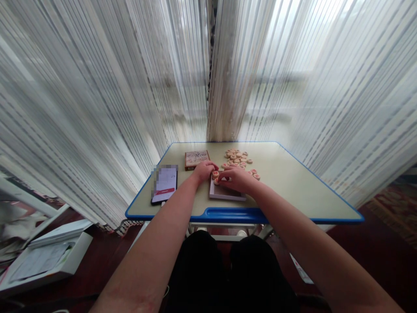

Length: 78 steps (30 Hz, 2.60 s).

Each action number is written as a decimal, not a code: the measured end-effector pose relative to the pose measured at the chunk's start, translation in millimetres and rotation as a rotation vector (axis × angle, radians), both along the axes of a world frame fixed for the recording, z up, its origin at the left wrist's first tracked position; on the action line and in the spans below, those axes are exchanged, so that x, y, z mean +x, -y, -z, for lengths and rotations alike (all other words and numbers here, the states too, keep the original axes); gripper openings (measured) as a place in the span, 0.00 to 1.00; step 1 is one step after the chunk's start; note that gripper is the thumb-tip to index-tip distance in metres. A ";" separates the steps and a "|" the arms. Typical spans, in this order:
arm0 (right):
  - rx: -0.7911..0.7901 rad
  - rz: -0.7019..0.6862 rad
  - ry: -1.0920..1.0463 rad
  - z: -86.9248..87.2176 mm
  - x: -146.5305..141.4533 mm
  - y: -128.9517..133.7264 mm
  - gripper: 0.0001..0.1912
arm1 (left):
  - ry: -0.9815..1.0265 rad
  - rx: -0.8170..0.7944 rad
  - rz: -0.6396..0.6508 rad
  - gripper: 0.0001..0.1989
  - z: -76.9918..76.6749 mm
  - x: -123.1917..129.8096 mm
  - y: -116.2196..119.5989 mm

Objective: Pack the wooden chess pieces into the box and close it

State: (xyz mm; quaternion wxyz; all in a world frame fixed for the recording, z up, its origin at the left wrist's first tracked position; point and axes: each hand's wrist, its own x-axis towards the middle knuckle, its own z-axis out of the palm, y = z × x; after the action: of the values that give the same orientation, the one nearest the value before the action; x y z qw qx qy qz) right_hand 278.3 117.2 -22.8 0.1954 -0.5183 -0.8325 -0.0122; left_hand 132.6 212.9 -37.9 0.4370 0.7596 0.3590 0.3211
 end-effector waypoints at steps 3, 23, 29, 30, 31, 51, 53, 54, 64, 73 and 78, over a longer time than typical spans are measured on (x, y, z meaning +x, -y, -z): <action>-0.012 0.005 0.001 -0.6 0.1 -0.1 0.09 | -0.020 0.038 0.033 0.10 -1.5 -2.5 4.1; -0.038 0.121 -0.015 0.8 -3.4 -0.3 0.12 | -0.007 0.008 0.041 0.11 3.5 -2.2 -1.4; -0.052 0.121 -0.012 1.1 -2.0 -1.2 0.14 | 0.018 -0.014 0.039 0.10 1.2 -1.9 -0.1; -0.038 0.122 -0.014 1.0 -1.8 -1.1 0.14 | 0.017 -0.016 0.037 0.10 0.7 -2.0 0.2; -0.024 0.115 -0.013 1.0 -1.5 -1.0 0.13 | 0.017 -0.017 0.037 0.10 0.3 -2.2 0.5; -0.077 0.099 -0.076 -1.5 -6.7 1.9 0.08 | 0.101 -0.115 0.023 0.12 0.1 -0.8 0.8; -0.084 0.104 -0.080 -1.7 -6.9 1.8 0.09 | 0.072 -0.075 0.030 0.10 0.3 -1.0 0.3; -0.091 0.106 -0.084 -1.7 -6.9 1.8 0.09 | 0.070 -0.069 0.031 0.10 0.4 -0.9 0.0; -0.139 0.139 -0.108 -1.2 -7.0 1.4 0.10 | 0.126 -0.198 -0.014 0.18 -3.5 1.7 4.1; -0.123 0.137 -0.101 -0.5 -5.8 0.5 0.11 | 0.101 -0.186 -0.012 0.16 -0.8 0.9 0.6; -0.109 0.123 -0.092 1.3 -2.7 -0.7 0.10 | 0.099 -0.195 -0.016 0.14 -1.1 1.0 0.7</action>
State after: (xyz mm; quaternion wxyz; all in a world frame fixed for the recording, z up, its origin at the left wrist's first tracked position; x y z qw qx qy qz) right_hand 275.6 117.9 -24.0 0.2039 -0.5782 -0.7887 0.0449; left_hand 133.6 212.2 -36.7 0.5232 0.6939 0.3727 0.3254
